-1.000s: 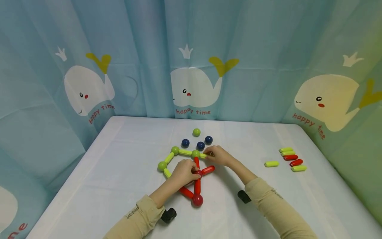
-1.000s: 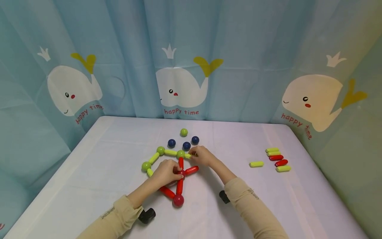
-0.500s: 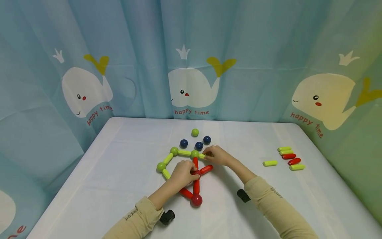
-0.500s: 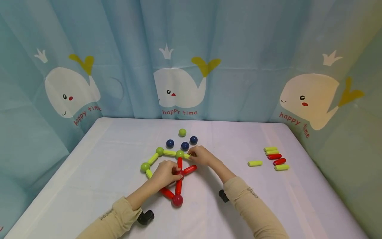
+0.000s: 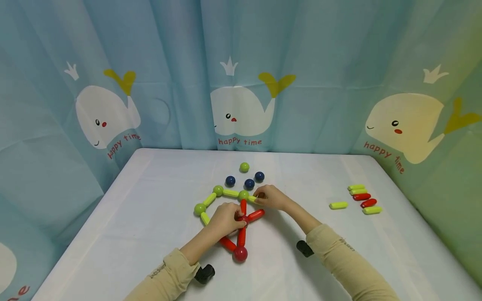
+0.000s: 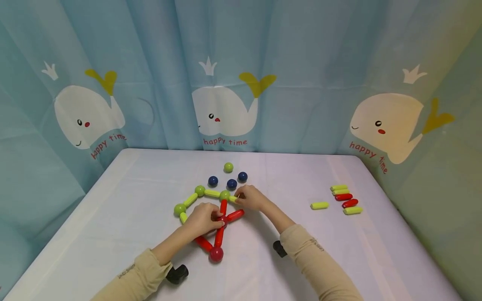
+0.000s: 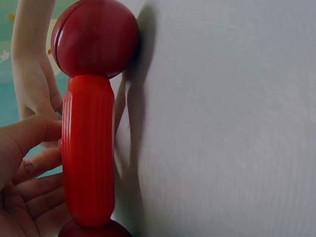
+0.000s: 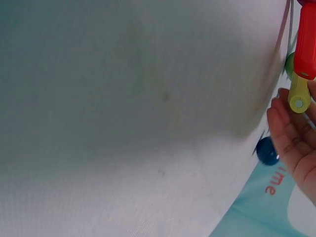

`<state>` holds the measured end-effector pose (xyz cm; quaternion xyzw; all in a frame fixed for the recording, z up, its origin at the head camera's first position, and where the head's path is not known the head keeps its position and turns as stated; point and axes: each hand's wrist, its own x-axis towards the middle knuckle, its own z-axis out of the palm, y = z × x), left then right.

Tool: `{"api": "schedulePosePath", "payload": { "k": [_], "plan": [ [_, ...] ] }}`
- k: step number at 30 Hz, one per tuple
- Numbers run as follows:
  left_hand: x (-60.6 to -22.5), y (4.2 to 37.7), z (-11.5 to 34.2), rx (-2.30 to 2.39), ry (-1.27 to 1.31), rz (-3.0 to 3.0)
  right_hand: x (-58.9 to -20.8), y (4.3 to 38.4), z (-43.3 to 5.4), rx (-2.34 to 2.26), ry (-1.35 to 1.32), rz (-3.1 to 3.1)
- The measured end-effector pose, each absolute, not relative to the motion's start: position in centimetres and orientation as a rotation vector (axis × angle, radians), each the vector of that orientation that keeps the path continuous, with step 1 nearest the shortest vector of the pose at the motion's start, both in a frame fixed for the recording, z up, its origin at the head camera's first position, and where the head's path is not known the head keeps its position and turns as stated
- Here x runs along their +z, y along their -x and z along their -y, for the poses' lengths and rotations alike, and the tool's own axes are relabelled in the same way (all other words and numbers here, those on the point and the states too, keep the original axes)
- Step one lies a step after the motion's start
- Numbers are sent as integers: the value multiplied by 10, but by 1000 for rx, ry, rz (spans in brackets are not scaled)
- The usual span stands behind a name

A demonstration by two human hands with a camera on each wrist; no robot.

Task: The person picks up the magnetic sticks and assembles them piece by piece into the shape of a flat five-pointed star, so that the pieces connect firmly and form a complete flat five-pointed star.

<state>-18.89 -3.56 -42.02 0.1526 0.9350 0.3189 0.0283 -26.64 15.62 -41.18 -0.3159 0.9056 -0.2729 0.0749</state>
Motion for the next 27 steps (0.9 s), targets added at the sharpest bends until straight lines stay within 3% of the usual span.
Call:
{"api": "schedulePosePath", "payload": {
  "k": [27],
  "plan": [
    [-421,181,65,1018,-470,-2845,-417,255,-135,-929,800,-2676]
  ]
}}
